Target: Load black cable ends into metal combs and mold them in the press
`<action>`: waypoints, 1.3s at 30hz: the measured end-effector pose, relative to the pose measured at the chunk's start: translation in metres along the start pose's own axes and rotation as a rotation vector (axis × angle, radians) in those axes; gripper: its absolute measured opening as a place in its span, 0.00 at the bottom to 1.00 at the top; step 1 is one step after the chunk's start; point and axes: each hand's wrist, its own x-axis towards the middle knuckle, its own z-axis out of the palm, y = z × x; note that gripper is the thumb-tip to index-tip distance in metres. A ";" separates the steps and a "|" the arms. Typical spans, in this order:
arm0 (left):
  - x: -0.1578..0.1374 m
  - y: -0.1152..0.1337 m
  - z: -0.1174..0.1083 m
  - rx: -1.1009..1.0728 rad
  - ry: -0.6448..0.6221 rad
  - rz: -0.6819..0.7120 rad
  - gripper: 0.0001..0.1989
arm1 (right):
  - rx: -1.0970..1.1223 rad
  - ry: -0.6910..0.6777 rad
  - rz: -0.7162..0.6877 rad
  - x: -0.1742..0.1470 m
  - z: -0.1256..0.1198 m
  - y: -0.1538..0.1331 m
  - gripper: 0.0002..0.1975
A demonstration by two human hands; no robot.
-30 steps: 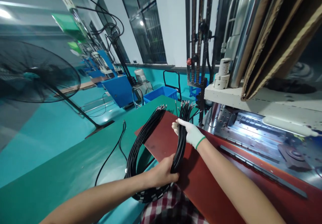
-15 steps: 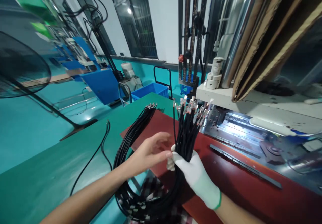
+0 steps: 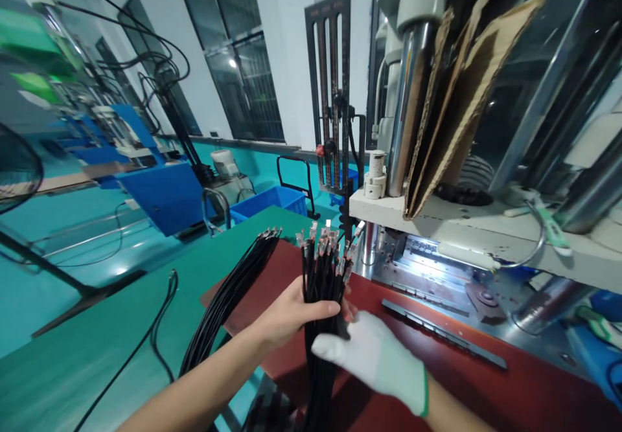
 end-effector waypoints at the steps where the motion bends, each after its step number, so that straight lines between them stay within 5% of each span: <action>1: -0.001 0.001 0.001 0.024 0.011 0.029 0.14 | -0.128 0.003 0.011 0.001 -0.015 0.000 0.20; 4: -0.004 0.002 0.003 0.042 0.019 0.040 0.12 | -0.379 0.164 0.073 0.007 -0.052 -0.006 0.27; 7: -0.006 0.001 0.005 -0.032 -0.034 0.004 0.12 | -0.273 0.320 0.006 0.013 -0.066 -0.016 0.19; 12: -0.007 -0.004 0.006 -0.112 0.047 0.015 0.14 | -0.237 0.386 0.113 0.019 -0.043 -0.031 0.18; 18: -0.010 -0.001 0.001 -0.005 0.240 0.082 0.15 | -0.087 0.382 0.077 0.022 -0.033 -0.030 0.14; 25: -0.013 0.001 -0.008 0.070 0.260 0.060 0.12 | 0.188 0.343 -0.033 0.022 -0.035 -0.021 0.14; 34: -0.012 0.005 -0.003 0.077 0.308 0.059 0.12 | 0.520 0.492 -0.037 0.034 -0.018 -0.023 0.23; 39: -0.016 0.005 0.000 0.066 0.273 0.060 0.11 | 0.523 0.526 -0.065 0.037 -0.013 -0.028 0.14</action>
